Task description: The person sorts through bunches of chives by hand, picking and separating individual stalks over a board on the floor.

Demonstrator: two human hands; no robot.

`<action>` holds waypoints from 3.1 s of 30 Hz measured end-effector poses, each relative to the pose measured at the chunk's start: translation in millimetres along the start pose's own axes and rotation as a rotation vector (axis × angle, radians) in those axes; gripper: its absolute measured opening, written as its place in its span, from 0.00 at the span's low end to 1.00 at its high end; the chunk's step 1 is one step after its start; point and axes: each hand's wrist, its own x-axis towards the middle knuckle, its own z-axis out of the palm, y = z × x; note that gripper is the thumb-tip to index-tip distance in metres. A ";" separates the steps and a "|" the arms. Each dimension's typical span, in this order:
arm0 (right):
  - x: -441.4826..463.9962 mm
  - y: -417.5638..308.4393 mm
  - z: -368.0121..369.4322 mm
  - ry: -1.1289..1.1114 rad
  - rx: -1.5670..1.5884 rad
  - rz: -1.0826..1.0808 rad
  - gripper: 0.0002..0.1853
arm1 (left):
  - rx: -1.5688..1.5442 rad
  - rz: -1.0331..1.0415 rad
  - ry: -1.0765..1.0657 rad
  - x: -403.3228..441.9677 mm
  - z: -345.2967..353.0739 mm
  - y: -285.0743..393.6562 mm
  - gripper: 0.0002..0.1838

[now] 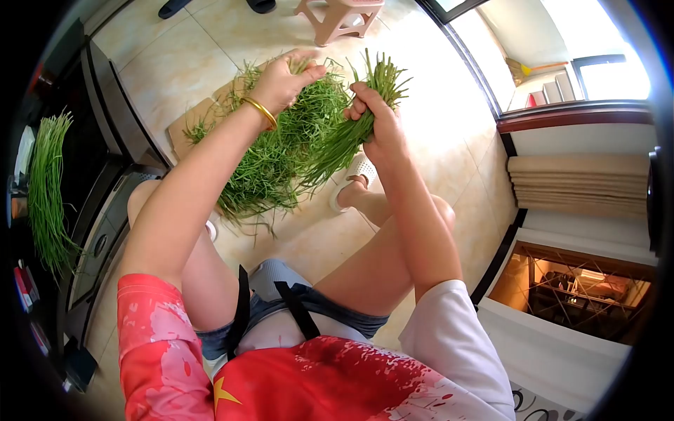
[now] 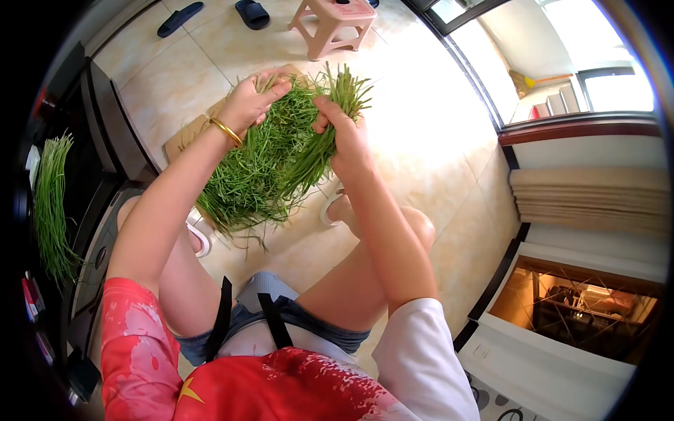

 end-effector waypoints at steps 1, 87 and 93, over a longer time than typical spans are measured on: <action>1.1 2.2 -0.9 -0.019 0.026 0.029 0.07 | -0.249 -0.239 -0.244 -4.9 0.3 17.7 0.23; 6.2 14.5 -17.5 -0.140 -0.094 0.234 0.07 | -1.078 0.099 0.816 37.2 -179.6 57.0 0.12; -3.1 -0.8 -14.8 -0.289 0.102 0.181 0.14 | -0.786 -0.077 0.410 14.2 -136.1 60.8 0.12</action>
